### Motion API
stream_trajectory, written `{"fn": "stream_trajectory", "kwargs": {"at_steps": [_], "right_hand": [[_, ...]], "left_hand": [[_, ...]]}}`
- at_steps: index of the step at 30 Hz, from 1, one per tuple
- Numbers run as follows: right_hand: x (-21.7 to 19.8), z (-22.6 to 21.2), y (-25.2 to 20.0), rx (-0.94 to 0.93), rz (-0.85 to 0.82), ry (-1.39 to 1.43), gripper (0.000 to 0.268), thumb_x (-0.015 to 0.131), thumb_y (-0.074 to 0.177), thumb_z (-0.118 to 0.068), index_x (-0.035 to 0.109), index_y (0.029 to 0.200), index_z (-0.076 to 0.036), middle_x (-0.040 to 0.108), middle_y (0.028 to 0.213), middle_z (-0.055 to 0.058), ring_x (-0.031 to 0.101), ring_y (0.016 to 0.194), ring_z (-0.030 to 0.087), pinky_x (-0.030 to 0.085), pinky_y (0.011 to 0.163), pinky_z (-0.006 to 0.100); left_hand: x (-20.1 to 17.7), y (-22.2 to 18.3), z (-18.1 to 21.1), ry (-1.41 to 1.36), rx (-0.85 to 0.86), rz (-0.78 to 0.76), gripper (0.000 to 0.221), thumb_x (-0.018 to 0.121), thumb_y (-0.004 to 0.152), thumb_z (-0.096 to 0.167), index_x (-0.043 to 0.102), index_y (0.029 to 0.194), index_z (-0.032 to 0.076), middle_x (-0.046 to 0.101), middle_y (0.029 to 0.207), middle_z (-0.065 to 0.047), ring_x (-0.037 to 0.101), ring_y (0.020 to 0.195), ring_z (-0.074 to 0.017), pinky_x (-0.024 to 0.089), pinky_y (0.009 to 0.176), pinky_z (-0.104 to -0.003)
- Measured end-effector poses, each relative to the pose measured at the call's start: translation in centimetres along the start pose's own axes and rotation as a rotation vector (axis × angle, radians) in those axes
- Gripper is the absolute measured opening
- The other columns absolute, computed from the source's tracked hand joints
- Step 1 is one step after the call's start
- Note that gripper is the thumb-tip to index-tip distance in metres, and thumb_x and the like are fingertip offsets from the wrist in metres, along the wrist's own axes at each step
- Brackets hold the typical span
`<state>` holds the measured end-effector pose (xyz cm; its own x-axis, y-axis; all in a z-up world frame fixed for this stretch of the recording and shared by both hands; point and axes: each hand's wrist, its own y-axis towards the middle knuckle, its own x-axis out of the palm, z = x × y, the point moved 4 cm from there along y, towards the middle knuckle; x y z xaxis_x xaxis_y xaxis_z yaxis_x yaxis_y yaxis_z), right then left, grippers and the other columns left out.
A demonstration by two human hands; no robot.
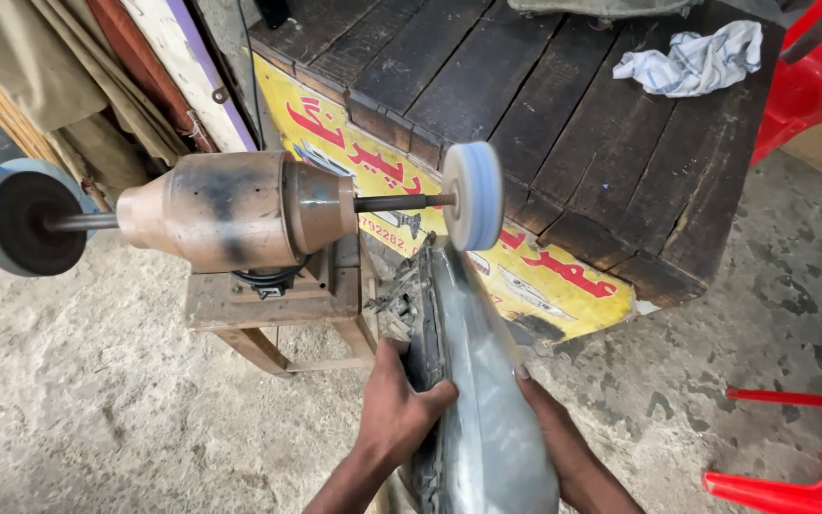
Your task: Polishing a car headlight lens using a bench-mounted buffing wheel to restore clarity.
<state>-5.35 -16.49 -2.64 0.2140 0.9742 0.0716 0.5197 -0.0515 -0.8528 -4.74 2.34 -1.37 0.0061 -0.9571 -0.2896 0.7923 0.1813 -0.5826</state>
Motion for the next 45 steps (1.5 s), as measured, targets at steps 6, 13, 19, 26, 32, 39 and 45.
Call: {"fn": "stream_trajectory", "kwargs": {"at_steps": [6, 13, 19, 26, 32, 39, 45], "right_hand": [[-0.5, -0.4, -1.2, -0.166, 0.152, -0.133, 0.057, 0.065, 0.085, -0.030, 0.068, 0.138, -0.007, 0.072, 0.133, 0.012, 0.062, 0.123, 0.023, 0.044, 0.106, 0.036], [-1.9, 1.3, 0.4, -0.271, 0.255, -0.314, 0.067, 0.072, 0.079, -0.035, 0.066, 0.143, -0.017, 0.074, 0.134, 0.002, 0.062, 0.129, 0.014, 0.040, 0.113, 0.025], [-0.4, 0.3, -0.3, -0.304, 0.267, -0.405, 0.070, 0.072, 0.076, -0.041, 0.065, 0.143, -0.024, 0.076, 0.134, -0.001, 0.065, 0.128, 0.014, 0.045, 0.111, 0.027], [-0.3, 0.0, -0.2, -0.153, 0.320, -0.417, 0.064, 0.072, 0.076, -0.051, 0.068, 0.129, -0.015, 0.076, 0.120, 0.006, 0.067, 0.115, 0.020, 0.047, 0.099, 0.032], [1.6, -2.4, -1.1, 0.066, 0.103, -0.385, 0.097, 0.053, 0.074, -0.069, 0.046, 0.157, -0.019, 0.053, 0.160, 0.009, 0.050, 0.146, 0.029, 0.031, 0.124, 0.047], [1.5, 0.0, 2.5, 0.096, -0.096, 0.057, 0.049, 0.067, 0.079, -0.039, 0.072, 0.110, 0.000, 0.073, 0.094, 0.021, 0.065, 0.082, 0.034, 0.050, 0.077, 0.042], [0.1, 0.9, 3.9, 0.105, -0.111, 0.059, 0.048, 0.067, 0.079, -0.044, 0.071, 0.100, 0.000, 0.067, 0.079, 0.019, 0.061, 0.067, 0.033, 0.048, 0.062, 0.042]], "left_hand": [[0.4, 0.4, -2.1, -0.323, -0.157, -0.098, 0.057, 0.069, 0.072, 0.037, 0.047, 0.117, 0.009, 0.054, 0.105, -0.006, 0.055, 0.100, -0.0207, 0.048, 0.090, -0.040], [2.7, 3.0, -4.8, -0.453, -0.284, 0.025, 0.098, 0.067, 0.077, 0.063, 0.031, 0.144, 0.002, 0.049, 0.148, -0.020, 0.050, 0.140, -0.0366, 0.045, 0.119, -0.053], [2.1, 5.2, -5.3, -0.448, -0.286, -0.006, 0.104, 0.060, 0.067, 0.070, 0.038, 0.141, 0.000, 0.060, 0.136, -0.020, 0.062, 0.126, -0.0361, 0.056, 0.107, -0.051], [0.2, 5.6, -4.7, -0.385, -0.263, -0.066, 0.086, 0.060, 0.082, 0.060, 0.057, 0.140, -0.004, 0.068, 0.139, -0.019, 0.064, 0.129, -0.0337, 0.050, 0.111, -0.044], [-0.2, 4.8, -4.7, -0.517, -0.325, -0.060, 0.067, 0.061, 0.091, 0.048, 0.069, 0.120, -0.012, 0.077, 0.118, -0.022, 0.073, 0.105, -0.0370, 0.058, 0.096, -0.044], [0.1, 2.6, -5.9, -0.522, -0.370, -0.040, 0.080, 0.059, 0.086, 0.055, 0.061, 0.139, -0.005, 0.068, 0.142, -0.020, 0.066, 0.130, -0.0347, 0.049, 0.115, -0.044], [1.1, 2.4, -6.1, -0.464, -0.350, -0.027, 0.088, 0.053, 0.081, 0.066, 0.059, 0.136, -0.002, 0.067, 0.134, -0.020, 0.064, 0.126, -0.0358, 0.049, 0.113, -0.048]]}}
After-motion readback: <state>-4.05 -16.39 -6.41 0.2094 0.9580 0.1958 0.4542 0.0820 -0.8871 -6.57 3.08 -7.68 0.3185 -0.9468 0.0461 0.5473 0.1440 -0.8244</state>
